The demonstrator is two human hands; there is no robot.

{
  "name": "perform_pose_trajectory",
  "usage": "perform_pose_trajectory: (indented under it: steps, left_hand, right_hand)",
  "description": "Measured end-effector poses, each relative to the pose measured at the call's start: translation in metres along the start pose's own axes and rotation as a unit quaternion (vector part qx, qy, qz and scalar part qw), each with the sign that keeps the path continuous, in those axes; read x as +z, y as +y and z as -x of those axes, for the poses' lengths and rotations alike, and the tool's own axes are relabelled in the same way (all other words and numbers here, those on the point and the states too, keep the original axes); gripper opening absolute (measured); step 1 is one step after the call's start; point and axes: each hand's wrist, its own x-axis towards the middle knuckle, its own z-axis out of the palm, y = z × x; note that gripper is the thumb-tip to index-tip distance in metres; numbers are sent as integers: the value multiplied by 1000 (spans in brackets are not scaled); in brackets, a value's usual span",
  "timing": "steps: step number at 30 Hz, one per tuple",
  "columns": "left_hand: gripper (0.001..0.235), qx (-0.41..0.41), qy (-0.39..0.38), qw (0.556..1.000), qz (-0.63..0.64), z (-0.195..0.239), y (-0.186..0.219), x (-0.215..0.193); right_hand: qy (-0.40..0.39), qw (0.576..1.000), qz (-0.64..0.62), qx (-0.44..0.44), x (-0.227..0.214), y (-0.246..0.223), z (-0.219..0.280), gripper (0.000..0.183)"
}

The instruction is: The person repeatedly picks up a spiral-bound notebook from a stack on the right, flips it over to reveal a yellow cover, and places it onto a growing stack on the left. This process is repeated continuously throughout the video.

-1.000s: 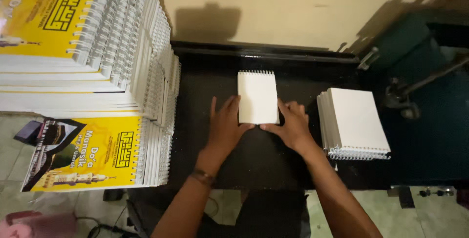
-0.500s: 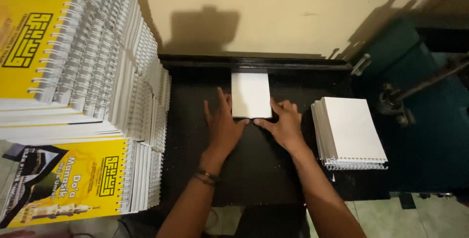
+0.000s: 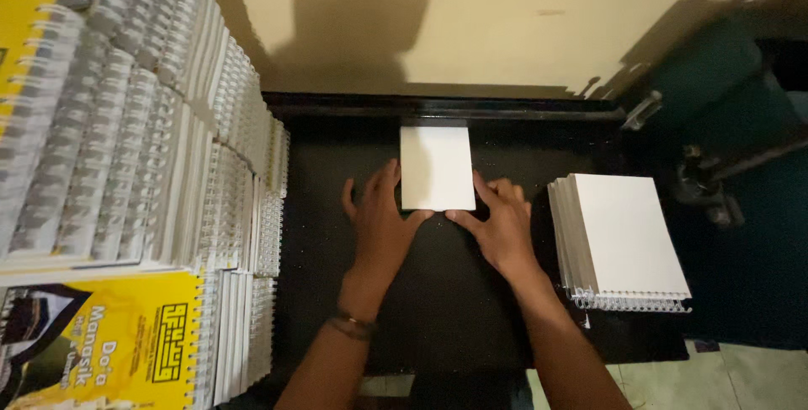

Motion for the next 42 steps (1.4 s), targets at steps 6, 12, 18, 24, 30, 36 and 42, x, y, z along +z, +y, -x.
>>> perform_pose_trajectory:
  steps: [6, 12, 18, 24, 30, 36, 42]
  left_hand:
    - [86, -14, -8, 1000, -21, -1, 2, 0]
    - [82, -8, 0, 1000, -25, 3, 5, 0]
    - [83, -4, 14, 999, -38, 5, 5, 4]
    - [79, -12, 16, 1000, -12, 2, 10, -1]
    - [77, -10, 8, 1000, -23, 2, 3, 3]
    - [78, -14, 8, 1000, -15, 4, 12, -1]
    - [84, 9, 27, 999, -29, 6, 3, 3]
  right_hand:
    - [5, 1000, -9, 6, 1, 0, -1, 78]
    - [19, 1000, -11, -16, 5, 6, 0, 79]
    - [23, 1000, 5, -18, 7, 10, 2, 78]
    - [22, 1000, 11, -13, 2, 3, 0, 76]
    - [16, 1000, 17, -10, 1, 0, 0, 77]
    - [34, 999, 11, -26, 6, 6, 2, 75]
    - [36, 999, 16, -28, 5, 5, 4, 76]
